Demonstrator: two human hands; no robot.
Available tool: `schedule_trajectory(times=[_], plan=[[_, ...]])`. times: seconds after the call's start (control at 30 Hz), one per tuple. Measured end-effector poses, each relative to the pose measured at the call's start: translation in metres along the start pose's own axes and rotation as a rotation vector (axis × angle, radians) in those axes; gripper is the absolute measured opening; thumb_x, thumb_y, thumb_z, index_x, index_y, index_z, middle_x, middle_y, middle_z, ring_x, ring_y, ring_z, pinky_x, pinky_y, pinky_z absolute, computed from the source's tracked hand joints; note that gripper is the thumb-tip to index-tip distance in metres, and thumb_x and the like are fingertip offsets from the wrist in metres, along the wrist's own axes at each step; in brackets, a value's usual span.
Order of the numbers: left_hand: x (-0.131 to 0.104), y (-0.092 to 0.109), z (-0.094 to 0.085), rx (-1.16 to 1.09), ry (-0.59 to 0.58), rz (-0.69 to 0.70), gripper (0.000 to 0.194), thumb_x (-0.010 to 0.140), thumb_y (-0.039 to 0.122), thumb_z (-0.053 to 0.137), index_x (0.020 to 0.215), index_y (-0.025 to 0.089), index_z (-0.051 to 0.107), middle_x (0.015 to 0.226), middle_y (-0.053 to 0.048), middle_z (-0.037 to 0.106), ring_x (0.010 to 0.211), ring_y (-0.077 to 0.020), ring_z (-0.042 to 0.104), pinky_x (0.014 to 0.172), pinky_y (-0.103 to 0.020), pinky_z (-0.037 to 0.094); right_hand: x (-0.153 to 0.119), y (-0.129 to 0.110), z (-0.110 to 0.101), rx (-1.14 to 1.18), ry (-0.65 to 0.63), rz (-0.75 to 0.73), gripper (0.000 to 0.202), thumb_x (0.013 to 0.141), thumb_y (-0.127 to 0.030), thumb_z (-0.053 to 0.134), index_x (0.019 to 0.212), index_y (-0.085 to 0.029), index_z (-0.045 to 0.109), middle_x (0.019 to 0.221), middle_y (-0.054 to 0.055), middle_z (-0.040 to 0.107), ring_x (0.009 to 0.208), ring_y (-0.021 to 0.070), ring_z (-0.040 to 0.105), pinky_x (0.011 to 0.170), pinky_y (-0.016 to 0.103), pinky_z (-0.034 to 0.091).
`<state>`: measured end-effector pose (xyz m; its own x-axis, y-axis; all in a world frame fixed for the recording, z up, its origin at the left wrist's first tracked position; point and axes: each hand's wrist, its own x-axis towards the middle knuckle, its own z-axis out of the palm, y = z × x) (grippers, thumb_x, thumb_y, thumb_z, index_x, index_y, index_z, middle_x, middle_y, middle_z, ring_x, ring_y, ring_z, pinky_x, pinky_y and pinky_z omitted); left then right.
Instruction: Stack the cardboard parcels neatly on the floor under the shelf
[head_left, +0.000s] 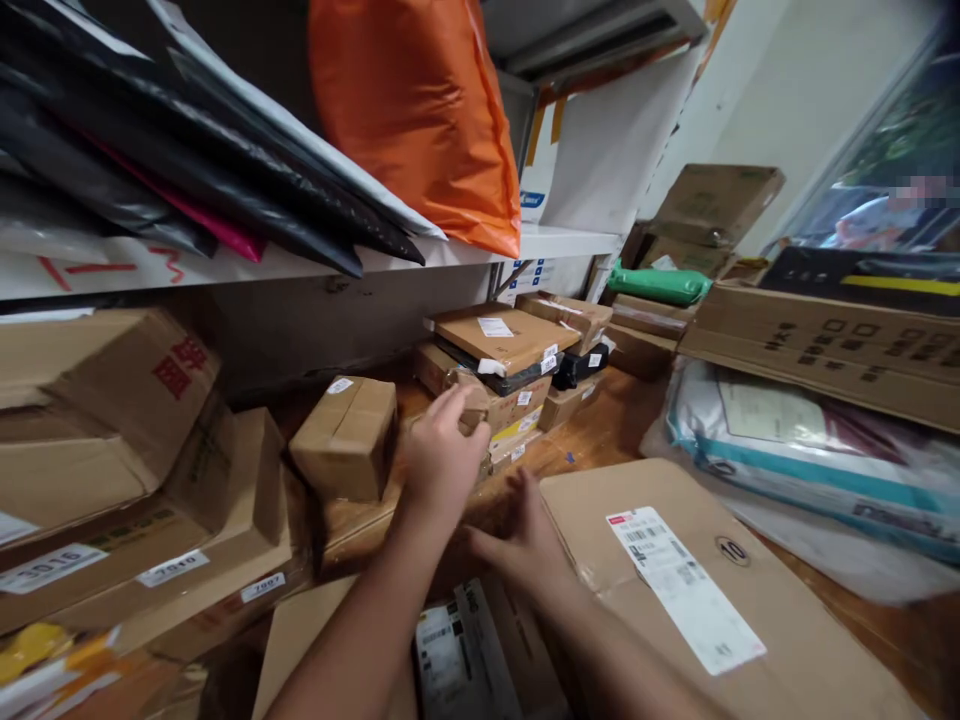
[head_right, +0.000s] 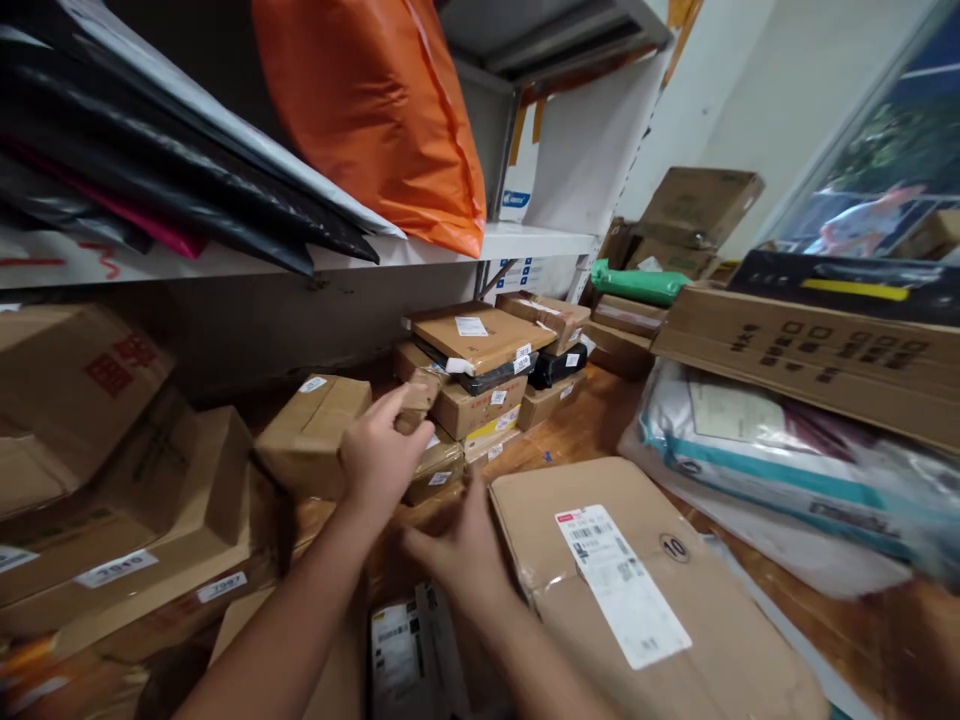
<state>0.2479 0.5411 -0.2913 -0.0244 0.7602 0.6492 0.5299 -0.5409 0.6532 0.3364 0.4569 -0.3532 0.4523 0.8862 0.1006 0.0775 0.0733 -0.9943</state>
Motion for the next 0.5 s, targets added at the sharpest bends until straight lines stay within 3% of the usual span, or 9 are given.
schedule_trajectory(times=[0.03, 0.1, 0.17, 0.2, 0.23, 0.33, 0.4, 0.5], plan=[[-0.005, 0.002, -0.002, -0.020, -0.065, 0.012, 0.040, 0.069, 0.014, 0.063, 0.107, 0.026, 0.068, 0.115, -0.001, 0.069, 0.101, -0.0200, 0.065, 0.090, -0.029, 0.050, 0.006, 0.011, 0.027, 0.031, 0.036, 0.036, 0.090, 0.038, -0.030, 0.081, 0.121, -0.015, 0.051, 0.116, 0.016, 0.066, 0.106, 0.0311, 0.063, 0.090, 0.041, 0.053], [-0.011, -0.002, -0.004, -0.161, -0.292, 0.026, 0.044, 0.072, 0.022, 0.066, 0.115, 0.027, 0.065, 0.116, -0.003, 0.067, 0.103, -0.0212, 0.063, 0.091, -0.032, 0.050, 0.013, 0.035, 0.061, 0.063, 0.187, 0.112, 0.061, 0.044, -0.036, 0.072, 0.100, -0.015, 0.060, 0.099, 0.015, 0.072, 0.091, 0.0305, 0.067, 0.081, 0.040, 0.055], [-0.009, -0.021, -0.004, -0.345, -0.506, -0.028, 0.051, 0.079, 0.035, 0.062, 0.129, 0.027, 0.054, 0.114, -0.005, 0.068, 0.102, -0.0206, 0.064, 0.090, -0.033, 0.050, 0.012, 0.051, 0.073, 0.058, 0.290, 0.165, 0.043, 0.048, -0.041, 0.066, 0.084, -0.017, 0.060, 0.087, 0.015, 0.073, 0.083, 0.0313, 0.068, 0.077, 0.041, 0.055], [-0.004, -0.035, -0.005, -0.354, -0.541, -0.078, 0.055, 0.081, 0.040, 0.059, 0.134, 0.026, 0.049, 0.116, -0.008, 0.067, 0.105, -0.0214, 0.063, 0.092, -0.034, 0.050, 0.010, 0.055, 0.073, 0.055, 0.317, 0.192, 0.039, 0.048, -0.042, 0.065, 0.078, -0.018, 0.060, 0.082, 0.015, 0.073, 0.081, 0.0320, 0.068, 0.076, 0.042, 0.055], [0.002, -0.054, -0.005, -0.283, -0.503, -0.154, 0.058, 0.083, 0.044, 0.057, 0.136, 0.024, 0.047, 0.122, -0.011, 0.064, 0.111, -0.0235, 0.061, 0.096, -0.037, 0.047, 0.007, 0.056, 0.069, 0.064, 0.328, 0.217, 0.037, 0.047, -0.042, 0.066, 0.075, -0.018, 0.060, 0.080, 0.014, 0.074, 0.081, 0.0326, 0.068, 0.076, 0.041, 0.055], [0.024, -0.121, -0.008, 0.367, -0.225, -0.406, 0.079, 0.069, 0.049, 0.072, 0.136, 0.017, 0.047, 0.144, -0.026, 0.038, 0.136, -0.0413, 0.032, 0.110, -0.054, 0.027, -0.006, 0.041, 0.045, 0.132, 0.326, 0.356, 0.039, 0.044, -0.040, 0.069, 0.074, -0.017, 0.063, 0.082, 0.012, 0.075, 0.084, 0.0325, 0.068, 0.069, 0.037, 0.056], [0.036, -0.164, -0.008, 0.590, -0.206, -0.545, 0.102, 0.059, 0.057, 0.077, 0.142, 0.014, 0.037, 0.149, -0.033, 0.022, 0.141, -0.0465, 0.015, 0.109, -0.062, 0.020, -0.014, 0.026, 0.019, 0.166, 0.286, 0.478, 0.043, 0.046, -0.040, 0.072, 0.082, -0.017, 0.065, 0.085, 0.008, 0.075, 0.085, 0.0301, 0.068, 0.059, 0.032, 0.055], [0.050, -0.209, -0.004, 0.673, -0.339, -0.560, 0.119, 0.047, 0.068, 0.076, 0.144, 0.018, 0.030, 0.154, -0.033, 0.005, 0.142, -0.0481, -0.001, 0.107, -0.068, 0.014, -0.017, 0.018, -0.028, 0.143, 0.163, 0.527, 0.038, 0.055, -0.045, 0.074, 0.083, -0.020, 0.068, 0.071, 0.005, 0.073, 0.067, 0.0256, 0.068, 0.048, 0.029, 0.052]])
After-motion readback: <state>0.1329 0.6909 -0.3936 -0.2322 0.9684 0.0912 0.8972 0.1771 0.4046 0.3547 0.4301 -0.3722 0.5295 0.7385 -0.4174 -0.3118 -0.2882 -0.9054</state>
